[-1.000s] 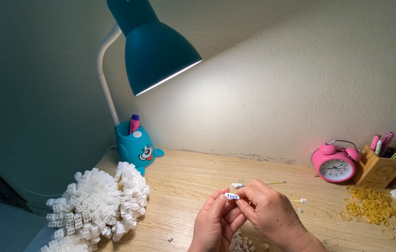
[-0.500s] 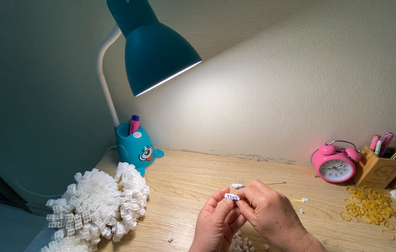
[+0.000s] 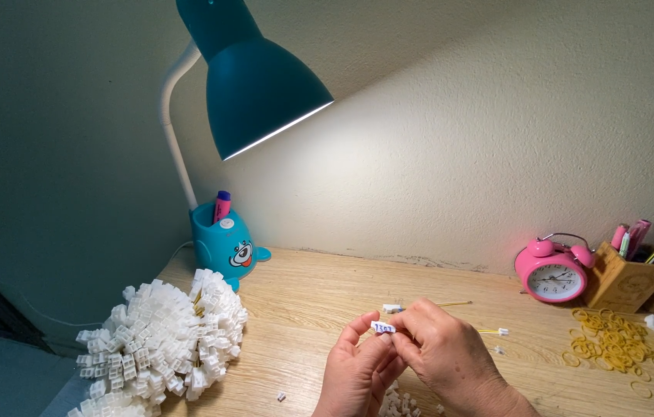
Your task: The person assembles small white plastic connectors onto yellow wires by hand. They repeatedly pick up a connector and a wire, insert the wire into the connector, and place the finished assembly on the desk.
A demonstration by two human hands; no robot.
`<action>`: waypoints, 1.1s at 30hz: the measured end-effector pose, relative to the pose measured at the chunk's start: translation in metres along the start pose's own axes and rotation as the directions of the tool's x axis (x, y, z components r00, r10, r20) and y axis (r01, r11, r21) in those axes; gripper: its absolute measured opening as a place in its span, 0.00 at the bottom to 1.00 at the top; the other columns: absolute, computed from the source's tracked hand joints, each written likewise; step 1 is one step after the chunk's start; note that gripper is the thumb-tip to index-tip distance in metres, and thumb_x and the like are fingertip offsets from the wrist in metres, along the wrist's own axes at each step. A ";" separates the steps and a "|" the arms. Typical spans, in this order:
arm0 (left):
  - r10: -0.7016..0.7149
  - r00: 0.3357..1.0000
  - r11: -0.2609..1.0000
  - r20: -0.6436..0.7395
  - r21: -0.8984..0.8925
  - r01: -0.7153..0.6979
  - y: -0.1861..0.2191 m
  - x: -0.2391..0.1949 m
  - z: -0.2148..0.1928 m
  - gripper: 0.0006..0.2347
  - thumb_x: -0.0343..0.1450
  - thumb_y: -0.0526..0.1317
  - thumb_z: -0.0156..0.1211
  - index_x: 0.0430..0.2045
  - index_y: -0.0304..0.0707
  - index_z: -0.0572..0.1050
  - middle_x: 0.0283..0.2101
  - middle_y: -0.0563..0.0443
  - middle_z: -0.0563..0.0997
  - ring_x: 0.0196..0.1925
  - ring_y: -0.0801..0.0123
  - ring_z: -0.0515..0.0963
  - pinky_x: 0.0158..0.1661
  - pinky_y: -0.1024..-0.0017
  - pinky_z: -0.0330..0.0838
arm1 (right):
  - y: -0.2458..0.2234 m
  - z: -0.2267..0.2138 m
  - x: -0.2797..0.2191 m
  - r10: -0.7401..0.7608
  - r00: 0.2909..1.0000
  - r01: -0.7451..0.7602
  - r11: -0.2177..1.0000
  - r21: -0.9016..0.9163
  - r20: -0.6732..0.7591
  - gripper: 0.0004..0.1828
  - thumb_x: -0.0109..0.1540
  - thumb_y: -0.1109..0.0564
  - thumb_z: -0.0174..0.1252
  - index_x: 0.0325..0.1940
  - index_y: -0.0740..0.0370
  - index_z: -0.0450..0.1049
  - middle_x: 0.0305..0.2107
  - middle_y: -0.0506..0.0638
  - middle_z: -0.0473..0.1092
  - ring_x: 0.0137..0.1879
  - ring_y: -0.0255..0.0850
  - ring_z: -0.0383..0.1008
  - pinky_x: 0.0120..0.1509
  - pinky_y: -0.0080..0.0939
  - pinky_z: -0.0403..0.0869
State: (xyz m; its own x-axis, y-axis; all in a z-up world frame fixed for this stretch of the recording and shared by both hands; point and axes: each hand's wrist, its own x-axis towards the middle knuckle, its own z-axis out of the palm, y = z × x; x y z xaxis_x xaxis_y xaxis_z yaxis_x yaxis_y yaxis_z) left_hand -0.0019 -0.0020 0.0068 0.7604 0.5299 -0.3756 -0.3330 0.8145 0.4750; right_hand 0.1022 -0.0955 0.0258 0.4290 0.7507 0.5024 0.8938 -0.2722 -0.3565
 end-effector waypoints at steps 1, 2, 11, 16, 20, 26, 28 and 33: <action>0.000 1.000 1.000 0.000 0.000 0.000 0.000 0.000 0.000 0.19 0.63 0.25 0.62 0.47 0.36 0.69 0.34 0.35 0.77 0.31 0.59 0.78 0.37 0.66 0.76 | 0.000 0.000 0.000 0.000 1.000 0.000 1.000 0.000 0.000 0.03 0.55 0.51 0.56 0.31 0.44 0.76 0.28 0.37 0.72 0.30 0.37 0.74 0.33 0.40 0.70; -0.004 1.000 1.000 -0.006 -0.003 0.004 0.000 0.000 0.000 0.19 0.63 0.25 0.62 0.47 0.36 0.69 0.33 0.36 0.77 0.31 0.59 0.77 0.36 0.66 0.76 | 0.000 0.000 0.000 -0.008 1.000 0.008 1.000 0.007 0.001 0.03 0.55 0.51 0.57 0.31 0.45 0.76 0.28 0.38 0.72 0.30 0.37 0.74 0.33 0.40 0.70; -0.008 1.000 0.999 0.025 -0.046 0.009 0.000 0.004 -0.003 0.13 0.66 0.30 0.61 0.43 0.36 0.70 0.35 0.34 0.79 0.32 0.54 0.80 0.35 0.64 0.76 | 0.002 0.003 0.000 0.028 1.000 -0.028 0.999 0.017 -0.006 0.04 0.56 0.49 0.57 0.31 0.45 0.77 0.27 0.37 0.73 0.30 0.36 0.75 0.33 0.40 0.70; 0.005 1.000 0.999 -0.001 -0.039 -0.005 0.002 0.003 -0.004 0.12 0.67 0.29 0.60 0.44 0.33 0.72 0.35 0.35 0.79 0.35 0.54 0.79 0.37 0.63 0.76 | -0.001 0.002 -0.001 -0.012 0.999 0.013 1.000 0.011 -0.031 0.03 0.57 0.49 0.58 0.31 0.44 0.76 0.27 0.37 0.72 0.29 0.36 0.74 0.32 0.39 0.70; 0.013 1.000 0.999 0.025 -0.043 -0.012 0.002 0.007 -0.007 0.13 0.67 0.30 0.59 0.46 0.33 0.72 0.37 0.35 0.79 0.36 0.55 0.79 0.38 0.64 0.76 | -0.008 -0.006 0.001 0.036 0.999 -0.040 0.992 0.119 0.041 0.05 0.56 0.50 0.59 0.35 0.44 0.79 0.29 0.37 0.73 0.33 0.34 0.76 0.37 0.35 0.71; 0.088 0.987 0.996 0.133 0.011 -0.091 0.008 0.001 -0.006 0.16 0.67 0.31 0.58 0.49 0.33 0.72 0.39 0.34 0.80 0.39 0.56 0.79 0.43 0.62 0.76 | -0.017 -0.032 0.002 -0.008 0.997 -0.005 0.985 0.170 0.075 0.11 0.56 0.51 0.59 0.42 0.45 0.79 0.30 0.38 0.76 0.34 0.32 0.76 0.41 0.33 0.71; 0.118 0.981 0.991 0.152 0.053 -0.127 0.016 -0.013 0.002 0.17 0.66 0.32 0.59 0.50 0.32 0.72 0.38 0.35 0.80 0.37 0.56 0.79 0.46 0.59 0.77 | -0.022 -0.048 0.002 -0.002 0.998 -0.009 0.986 0.169 0.067 0.13 0.55 0.51 0.59 0.44 0.43 0.80 0.30 0.37 0.77 0.35 0.30 0.77 0.43 0.31 0.71; 0.066 0.850 0.970 0.523 0.164 -0.176 0.002 -0.012 -0.003 0.18 0.70 0.32 0.52 0.56 0.32 0.69 0.44 0.28 0.81 0.42 0.49 0.82 0.44 0.63 0.78 | -0.029 -0.102 -0.011 0.124 0.992 -0.111 0.934 0.339 -0.017 0.13 0.55 0.52 0.62 0.42 0.53 0.82 0.34 0.39 0.83 0.39 0.26 0.84 0.44 0.26 0.80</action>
State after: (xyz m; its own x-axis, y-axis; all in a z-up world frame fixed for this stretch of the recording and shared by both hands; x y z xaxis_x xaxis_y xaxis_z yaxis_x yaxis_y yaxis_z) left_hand -0.0134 -0.0057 0.0099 0.9159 0.3804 0.1283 -0.3656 0.6582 0.6581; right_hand 0.0844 -0.1575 0.1110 0.5385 0.7011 0.4673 0.7430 -0.1337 -0.6558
